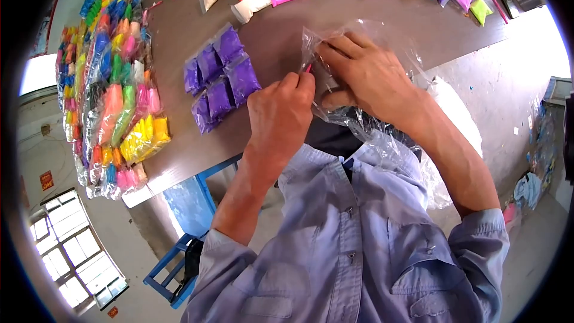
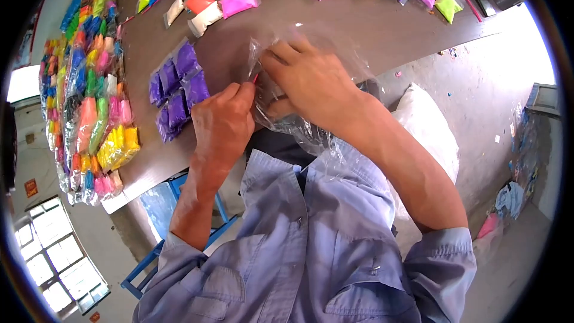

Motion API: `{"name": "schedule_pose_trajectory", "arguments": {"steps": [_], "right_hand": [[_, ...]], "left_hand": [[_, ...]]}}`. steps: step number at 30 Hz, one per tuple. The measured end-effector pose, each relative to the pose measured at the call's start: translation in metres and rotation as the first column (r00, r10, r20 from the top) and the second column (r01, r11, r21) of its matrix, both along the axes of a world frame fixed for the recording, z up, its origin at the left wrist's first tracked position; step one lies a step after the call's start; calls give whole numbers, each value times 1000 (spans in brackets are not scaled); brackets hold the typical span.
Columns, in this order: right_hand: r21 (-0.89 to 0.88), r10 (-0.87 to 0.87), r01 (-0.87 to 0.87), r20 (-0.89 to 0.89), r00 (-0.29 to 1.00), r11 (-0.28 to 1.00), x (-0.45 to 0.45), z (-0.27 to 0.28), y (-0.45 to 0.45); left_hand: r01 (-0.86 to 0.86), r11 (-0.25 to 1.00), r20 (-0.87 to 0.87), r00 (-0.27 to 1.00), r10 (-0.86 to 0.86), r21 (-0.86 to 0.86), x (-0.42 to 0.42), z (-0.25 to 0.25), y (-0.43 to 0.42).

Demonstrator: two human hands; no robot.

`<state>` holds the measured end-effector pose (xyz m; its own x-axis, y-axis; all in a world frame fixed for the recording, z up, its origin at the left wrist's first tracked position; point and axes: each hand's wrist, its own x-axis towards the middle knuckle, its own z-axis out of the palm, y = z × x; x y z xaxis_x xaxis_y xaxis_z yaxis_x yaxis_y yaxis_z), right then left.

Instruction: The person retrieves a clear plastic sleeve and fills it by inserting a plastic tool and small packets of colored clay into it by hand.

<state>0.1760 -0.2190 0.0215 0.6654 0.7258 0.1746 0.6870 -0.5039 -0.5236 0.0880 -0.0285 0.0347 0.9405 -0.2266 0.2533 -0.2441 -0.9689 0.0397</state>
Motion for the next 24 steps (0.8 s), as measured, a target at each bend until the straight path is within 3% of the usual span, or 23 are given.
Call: {"name": "schedule_pose_trajectory", "arguments": {"steps": [4,7,10,12,15,18,24], "right_hand": [[54,14,-13,-15,1000,998,-4,-5,-18],[94,47,-49,23,999,994,-1,-1,-21],[97,74,-80,55,996,992,1,-3,-20],[67,54,-55,18,998,996,0,0,-19],[47,52,-56,73,996,997,0,-5,-19],[13,33,-33,19,999,999,-1,1,-19],[26,48,-48,1,999,999,0,-1,-19]], "left_hand": [[-8,999,-32,999,7,-35,-8,3,-3],[79,983,-104,990,-98,-168,-10,6,-11],[119,986,-91,987,-129,-113,-7,8,-9],[54,998,-84,995,-57,-44,-1,8,0],[131,991,-61,989,-132,-27,-3,15,-7],[229,971,-93,967,-235,-69,-6,14,-14],[173,983,-123,976,-180,-65,-4,10,-6]]}}
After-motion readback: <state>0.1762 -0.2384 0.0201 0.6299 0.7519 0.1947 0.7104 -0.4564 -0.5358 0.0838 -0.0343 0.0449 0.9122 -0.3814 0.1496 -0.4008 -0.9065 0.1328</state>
